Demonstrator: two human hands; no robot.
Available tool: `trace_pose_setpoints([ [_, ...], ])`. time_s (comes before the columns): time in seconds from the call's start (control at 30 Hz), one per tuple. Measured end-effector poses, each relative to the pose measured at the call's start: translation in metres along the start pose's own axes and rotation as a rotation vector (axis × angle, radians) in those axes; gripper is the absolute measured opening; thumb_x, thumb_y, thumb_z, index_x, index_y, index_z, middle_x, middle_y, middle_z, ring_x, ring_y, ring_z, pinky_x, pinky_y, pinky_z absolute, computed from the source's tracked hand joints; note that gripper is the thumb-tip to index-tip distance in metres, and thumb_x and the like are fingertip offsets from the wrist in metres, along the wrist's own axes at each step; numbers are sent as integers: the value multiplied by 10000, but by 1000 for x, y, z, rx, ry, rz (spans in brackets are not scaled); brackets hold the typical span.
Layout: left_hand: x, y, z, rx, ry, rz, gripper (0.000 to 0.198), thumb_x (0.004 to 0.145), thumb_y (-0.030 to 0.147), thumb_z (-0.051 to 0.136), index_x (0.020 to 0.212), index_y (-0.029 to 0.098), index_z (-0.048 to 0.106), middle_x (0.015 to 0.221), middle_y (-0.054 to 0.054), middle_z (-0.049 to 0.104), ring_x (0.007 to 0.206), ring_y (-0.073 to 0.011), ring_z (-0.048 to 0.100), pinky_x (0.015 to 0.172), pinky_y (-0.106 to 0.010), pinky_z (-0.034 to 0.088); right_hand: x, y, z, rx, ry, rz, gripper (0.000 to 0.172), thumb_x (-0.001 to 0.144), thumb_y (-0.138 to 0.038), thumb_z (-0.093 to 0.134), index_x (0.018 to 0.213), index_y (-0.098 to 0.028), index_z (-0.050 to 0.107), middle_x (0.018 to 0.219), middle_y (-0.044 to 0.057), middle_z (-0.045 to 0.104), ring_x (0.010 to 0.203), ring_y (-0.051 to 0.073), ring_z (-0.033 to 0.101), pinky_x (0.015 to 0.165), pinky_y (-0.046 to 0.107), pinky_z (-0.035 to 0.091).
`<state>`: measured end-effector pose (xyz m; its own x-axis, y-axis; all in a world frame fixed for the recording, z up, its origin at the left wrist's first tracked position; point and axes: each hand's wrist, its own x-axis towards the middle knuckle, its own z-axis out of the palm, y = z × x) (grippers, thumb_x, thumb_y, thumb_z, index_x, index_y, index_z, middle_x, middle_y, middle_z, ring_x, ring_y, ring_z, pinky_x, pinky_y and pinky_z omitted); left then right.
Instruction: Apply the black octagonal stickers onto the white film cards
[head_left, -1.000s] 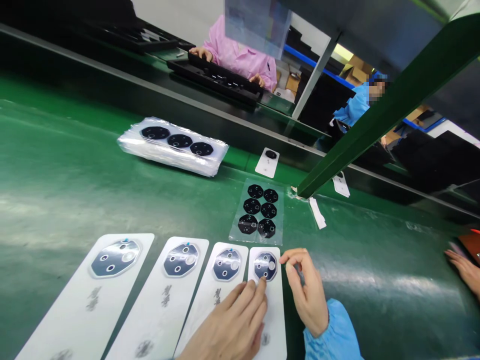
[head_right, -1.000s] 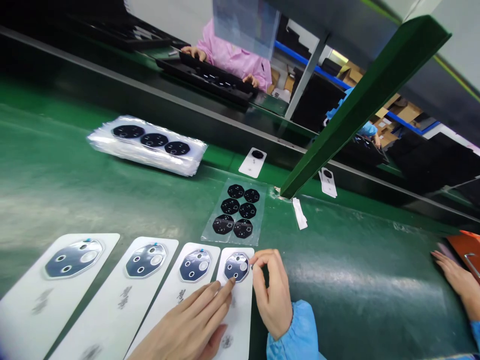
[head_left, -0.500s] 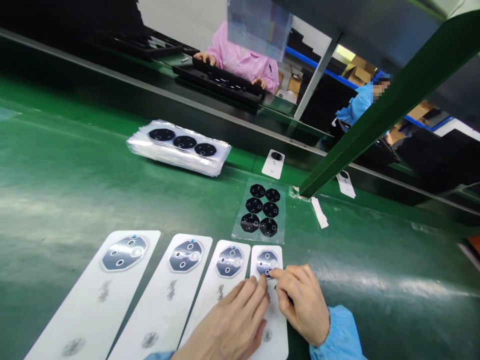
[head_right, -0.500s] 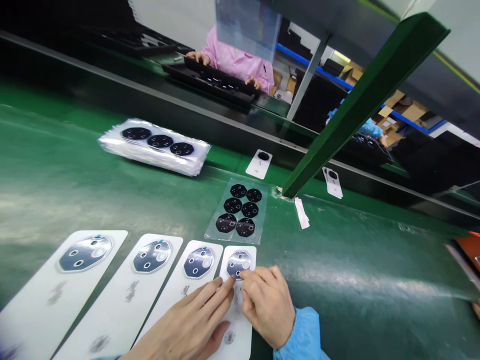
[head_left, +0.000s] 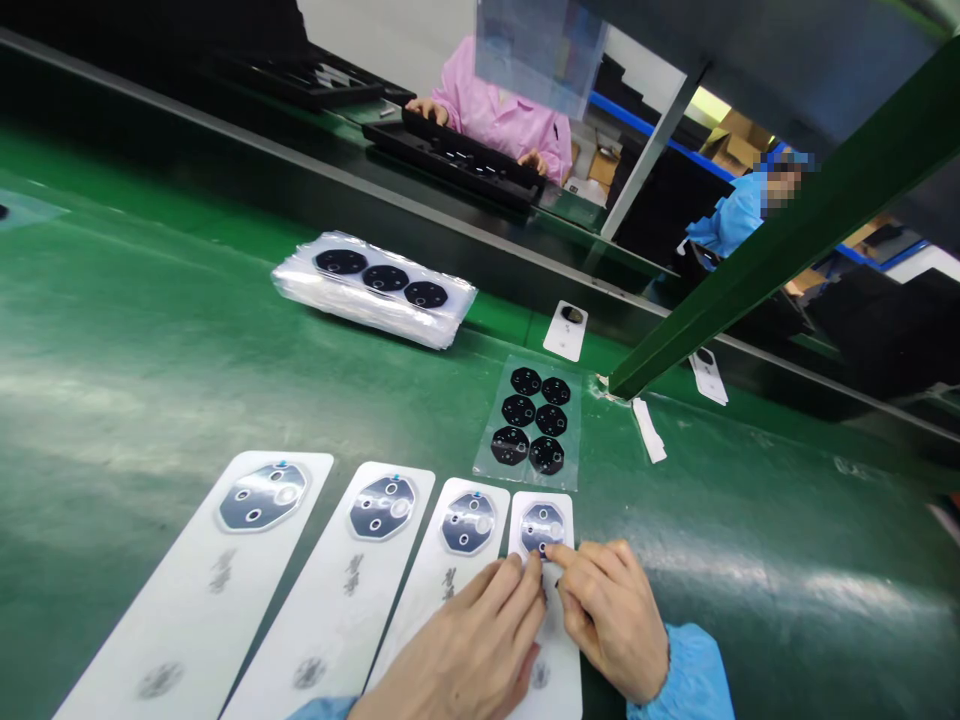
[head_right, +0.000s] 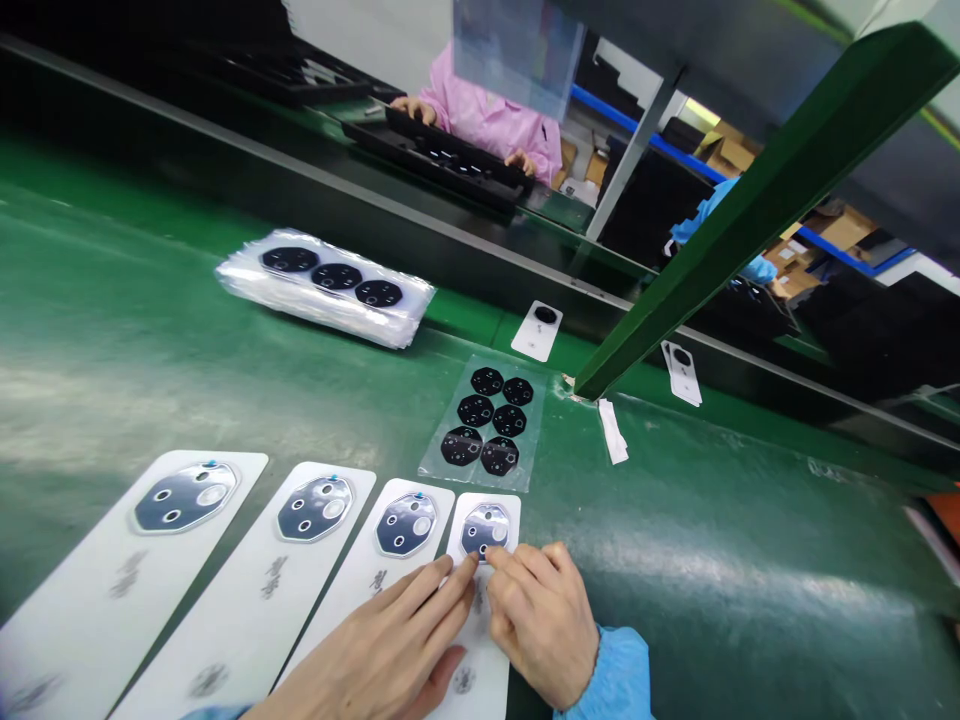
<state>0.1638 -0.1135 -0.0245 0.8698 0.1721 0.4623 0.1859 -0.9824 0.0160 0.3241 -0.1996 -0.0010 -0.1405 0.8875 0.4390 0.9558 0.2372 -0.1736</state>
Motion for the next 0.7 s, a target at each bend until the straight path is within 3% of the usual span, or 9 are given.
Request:
trace_pose_setpoints([
  [0.27, 1, -1, -3, 23, -19, 29, 305, 879, 287, 435, 1039, 98, 612, 1078, -121, 645, 985, -246, 520, 895, -375, 318, -1, 0, -1, -25, -8, -48, 205, 862, -22, 415, 954, -168, 525, 994, 75, 714, 830, 175, 604, 649, 314, 399],
  [0.47, -5, -2, 10, 5, -21, -18, 280, 890, 267, 443, 1055, 100, 596, 1146, -122, 625, 1051, -248, 514, 890, -355, 339, 7, 7, -6, 256, 45, 281, 152, 912, -83, 396, 897, -211, 477, 929, 51, 656, 838, 175, 566, 728, 325, 433],
  [0.7, -9, -1, 22, 46, 28, -66, 313, 900, 294, 435, 1104, 100, 573, 1201, -129, 602, 1101, -240, 510, 904, -362, 343, 28, 10, 6, 153, 13, 312, 161, 895, -103, 458, 846, -211, 566, 871, 50, 532, 782, 187, 520, 676, 308, 452],
])
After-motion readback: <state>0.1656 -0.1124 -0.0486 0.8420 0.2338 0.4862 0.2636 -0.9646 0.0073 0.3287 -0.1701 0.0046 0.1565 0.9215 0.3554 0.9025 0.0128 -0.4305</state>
